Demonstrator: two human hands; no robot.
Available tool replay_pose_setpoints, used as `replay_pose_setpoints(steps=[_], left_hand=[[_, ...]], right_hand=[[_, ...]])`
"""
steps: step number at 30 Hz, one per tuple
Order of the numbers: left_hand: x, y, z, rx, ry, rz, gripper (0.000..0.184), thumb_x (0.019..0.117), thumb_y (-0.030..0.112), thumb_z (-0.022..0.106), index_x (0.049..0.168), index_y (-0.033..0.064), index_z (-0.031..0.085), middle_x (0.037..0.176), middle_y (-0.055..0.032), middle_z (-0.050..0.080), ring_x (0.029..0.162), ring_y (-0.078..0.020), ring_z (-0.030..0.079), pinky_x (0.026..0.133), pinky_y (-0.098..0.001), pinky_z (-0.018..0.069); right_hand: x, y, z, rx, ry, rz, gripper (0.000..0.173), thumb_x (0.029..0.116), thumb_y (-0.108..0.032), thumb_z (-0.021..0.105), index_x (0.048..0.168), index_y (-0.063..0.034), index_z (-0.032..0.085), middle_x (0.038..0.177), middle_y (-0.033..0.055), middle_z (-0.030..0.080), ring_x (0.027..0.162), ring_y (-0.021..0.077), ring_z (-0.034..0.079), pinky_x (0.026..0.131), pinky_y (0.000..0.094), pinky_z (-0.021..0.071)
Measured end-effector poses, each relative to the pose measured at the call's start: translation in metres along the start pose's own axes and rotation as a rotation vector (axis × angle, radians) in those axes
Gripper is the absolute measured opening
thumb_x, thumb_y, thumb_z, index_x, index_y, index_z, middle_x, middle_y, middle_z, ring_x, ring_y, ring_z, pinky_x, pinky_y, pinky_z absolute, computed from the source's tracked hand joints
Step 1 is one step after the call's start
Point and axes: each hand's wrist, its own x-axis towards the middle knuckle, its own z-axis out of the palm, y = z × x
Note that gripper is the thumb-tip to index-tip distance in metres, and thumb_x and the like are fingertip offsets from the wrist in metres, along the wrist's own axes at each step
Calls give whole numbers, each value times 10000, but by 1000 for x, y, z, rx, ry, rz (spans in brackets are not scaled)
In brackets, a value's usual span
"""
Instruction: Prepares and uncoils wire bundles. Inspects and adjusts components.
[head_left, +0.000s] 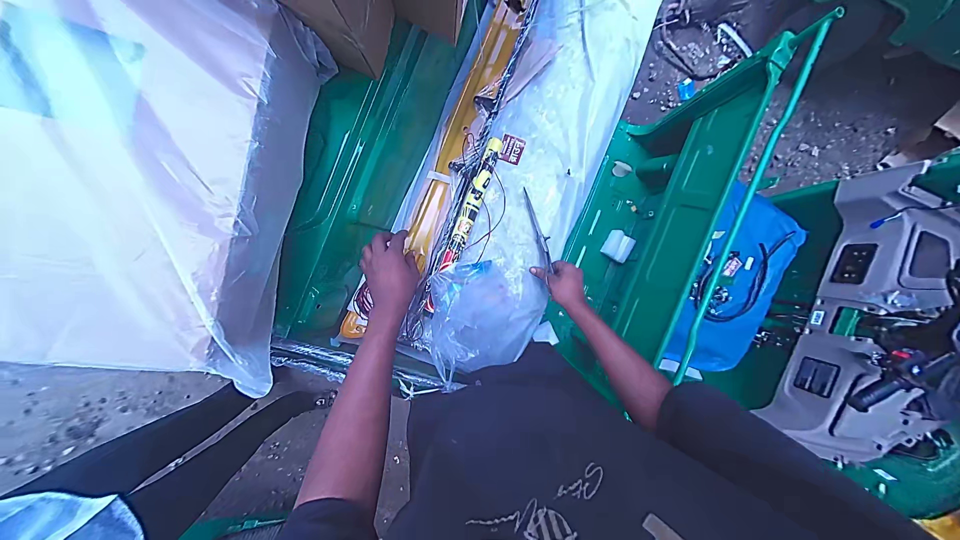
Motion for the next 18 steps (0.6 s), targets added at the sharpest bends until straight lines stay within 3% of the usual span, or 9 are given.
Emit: replay_pose_setpoints(steps=[2, 3, 5, 7, 9, 11, 15, 18], left_hand=[[15, 31, 8, -83, -67, 89, 247, 1049, 238, 567, 1176, 119, 742, 1136, -161, 705, 1037, -368, 680, 908, -603, 541], [25, 48, 16, -90, -189, 87, 282, 1054, 303, 558, 1136, 130, 764, 1078, -143, 739, 1002, -347, 709, 890, -604, 552], [43, 82, 39, 21, -438, 47, 440, 1013, 484, 599, 1078, 75, 748, 1037, -185, 732, 1014, -393, 701, 861, -652, 543], [55, 110, 64, 190, -570, 2, 606, 927, 593, 667, 1076, 6, 706, 1092, -252, 699, 1064, -452, 676, 852, -679, 537], [57, 125, 83, 264, -579, -18, 570, 883, 519, 747, 1091, -10, 698, 1137, -273, 688, 1086, -483, 660, 849, -694, 529], [53, 126, 95, 244, -514, 3, 382, 899, 309, 776, 1086, -13, 688, 1108, -288, 681, 1043, -505, 659, 798, -700, 534], [58, 120, 103, 270, -475, 14, 191, 969, 171, 661, 1063, 11, 708, 1066, -272, 697, 1008, -483, 681, 776, -671, 550], [60, 124, 101, 328, -500, -16, 160, 956, 100, 607, 1043, 23, 718, 1066, -252, 707, 1003, -465, 688, 778, -657, 554]], right_hand=[[4, -3, 12, -58, 68, -26, 508, 909, -548, 733, 924, -44, 673, 776, 158, 652, 736, 348, 657, 667, 579, 536], [4, -5, 16, -83, 73, -33, 487, 917, -520, 731, 972, -40, 671, 832, 168, 665, 796, 360, 671, 703, 591, 548], [1, -12, 19, -101, 47, -41, 434, 929, -444, 719, 1046, -28, 668, 910, 181, 681, 876, 366, 683, 757, 597, 553], [-2, -18, 17, -84, 13, -40, 403, 934, -391, 718, 1088, -21, 673, 952, 189, 691, 919, 368, 688, 804, 596, 556], [-1, -19, 16, -79, -14, -29, 398, 931, -378, 723, 1089, -16, 676, 976, 195, 694, 951, 368, 686, 842, 588, 551], [1, -18, 16, -78, -30, -16, 393, 928, -369, 717, 1083, -10, 677, 996, 193, 690, 967, 358, 685, 857, 573, 554], [-6, -29, 11, -114, -94, -16, 377, 953, -329, 688, 1129, 4, 661, 1074, 207, 676, 1030, 353, 677, 902, 542, 551], [-15, -49, 4, -207, -150, 7, 336, 982, -290, 649, 1137, 7, 659, 1123, 215, 684, 1075, 365, 683, 914, 540, 555]])
